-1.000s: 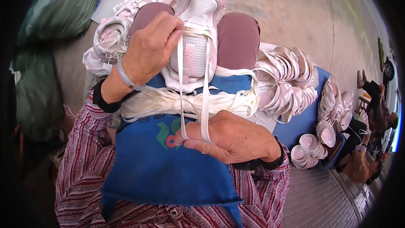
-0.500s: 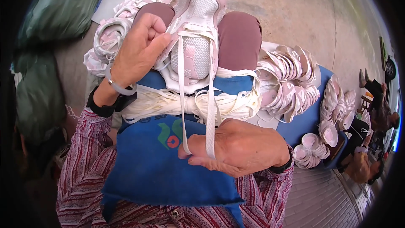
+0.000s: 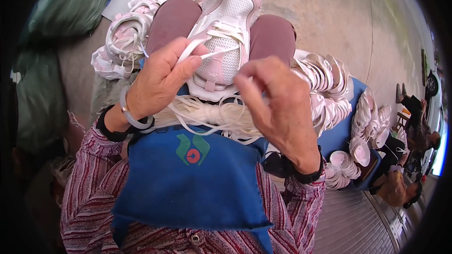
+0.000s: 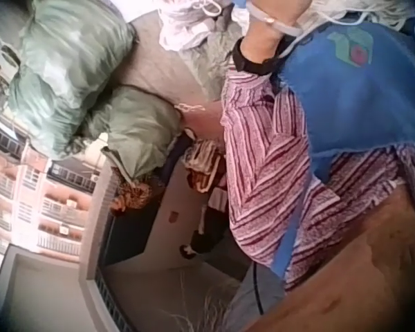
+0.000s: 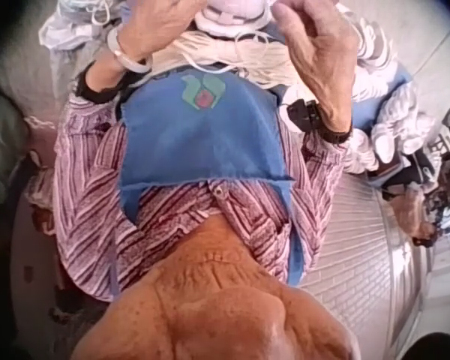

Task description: Thread laces through the eyelets of pink and white sneakers.

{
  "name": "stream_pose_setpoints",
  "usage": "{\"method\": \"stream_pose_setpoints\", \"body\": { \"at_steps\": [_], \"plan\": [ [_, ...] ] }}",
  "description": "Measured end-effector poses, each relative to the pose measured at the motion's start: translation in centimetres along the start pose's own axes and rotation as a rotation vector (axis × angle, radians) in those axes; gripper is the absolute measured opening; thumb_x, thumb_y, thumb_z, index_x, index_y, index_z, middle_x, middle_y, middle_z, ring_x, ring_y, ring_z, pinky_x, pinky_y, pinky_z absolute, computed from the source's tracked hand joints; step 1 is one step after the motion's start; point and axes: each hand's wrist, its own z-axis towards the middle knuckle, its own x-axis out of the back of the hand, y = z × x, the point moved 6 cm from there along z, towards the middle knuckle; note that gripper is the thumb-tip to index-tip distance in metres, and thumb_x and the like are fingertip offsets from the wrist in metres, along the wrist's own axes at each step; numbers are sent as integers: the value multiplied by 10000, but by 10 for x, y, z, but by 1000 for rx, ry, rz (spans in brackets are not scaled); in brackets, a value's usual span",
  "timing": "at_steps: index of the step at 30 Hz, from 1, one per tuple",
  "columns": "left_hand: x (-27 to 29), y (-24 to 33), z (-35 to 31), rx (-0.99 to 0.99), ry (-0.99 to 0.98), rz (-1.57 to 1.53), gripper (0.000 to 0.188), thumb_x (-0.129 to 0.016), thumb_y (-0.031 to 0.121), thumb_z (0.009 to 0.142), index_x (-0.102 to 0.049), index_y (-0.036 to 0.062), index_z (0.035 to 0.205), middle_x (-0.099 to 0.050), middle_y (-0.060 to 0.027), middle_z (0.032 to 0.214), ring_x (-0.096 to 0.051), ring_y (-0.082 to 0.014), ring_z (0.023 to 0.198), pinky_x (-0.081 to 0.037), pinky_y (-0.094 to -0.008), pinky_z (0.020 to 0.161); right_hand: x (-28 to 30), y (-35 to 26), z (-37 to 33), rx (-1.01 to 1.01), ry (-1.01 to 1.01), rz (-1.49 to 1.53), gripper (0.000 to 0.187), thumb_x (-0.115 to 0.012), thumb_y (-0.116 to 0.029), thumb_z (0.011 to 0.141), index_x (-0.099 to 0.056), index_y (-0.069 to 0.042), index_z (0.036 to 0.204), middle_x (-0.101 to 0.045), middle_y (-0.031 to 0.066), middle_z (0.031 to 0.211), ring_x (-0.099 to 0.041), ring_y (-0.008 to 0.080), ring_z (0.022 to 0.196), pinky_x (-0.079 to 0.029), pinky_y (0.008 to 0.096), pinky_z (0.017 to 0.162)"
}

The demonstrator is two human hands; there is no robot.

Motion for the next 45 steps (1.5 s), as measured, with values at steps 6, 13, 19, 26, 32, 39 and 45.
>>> {"method": "stream_pose_setpoints", "body": {
  "at_steps": [6,13,19,26,32,39,45],
  "plan": [
    [5,18,1,-466,199,822,549,-603,43,851,-478,207,1360,-628,-90,913,-630,-325,727,-522,-382,620,-23,7,36,344,373,-558,92,-634,-85,792,-564,-65,848,-516,75,795,-584,260,613,-467,363,487],
    [0,15,0,-455,194,1003,572,-636,60,821,-490,213,1353,-507,-92,748,-583,-292,609,-492,-399,523,-26,17,40,412,414,-426,125,-633,3,781,-570,-48,877,-507,102,742,-538,243,581,-440,338,525],
    [11,15,2,-595,182,655,441,-640,76,847,-559,111,1279,-625,-94,876,-622,-277,659,-513,-342,579,-28,24,31,327,288,-315,133,-635,-27,796,-553,-52,898,-520,107,774,-571,291,640,-468,389,549],
    [23,26,-12,-251,88,485,131,-596,129,920,-579,1,895,-557,-76,668,-524,-123,620,-423,-277,556,-31,26,20,230,271,-362,221,-663,-99,806,-554,-53,993,-535,115,814,-588,294,679,-477,388,560],
    [10,18,-21,-108,-119,297,222,-548,175,947,-545,0,811,-436,-25,606,-388,-86,582,-355,-263,524,-30,37,12,217,254,-330,252,-687,-125,804,-555,-41,1002,-535,108,808,-585,284,676,-480,382,568],
    [11,31,-33,-169,-214,307,277,-550,166,935,-515,7,711,-423,-40,584,-386,-108,547,-333,-279,502,-28,33,-7,271,271,-289,230,-698,-89,795,-590,-57,996,-537,88,776,-549,228,546,-448,324,481],
    [1,40,-41,-287,-355,332,261,-567,131,906,-508,12,681,-426,-95,576,-435,-244,508,-352,-339,495,-25,28,-16,139,178,33,173,-621,-102,874,-597,-8,1018,-612,121,846,-604,247,601,-479,289,544]
  ]
}}
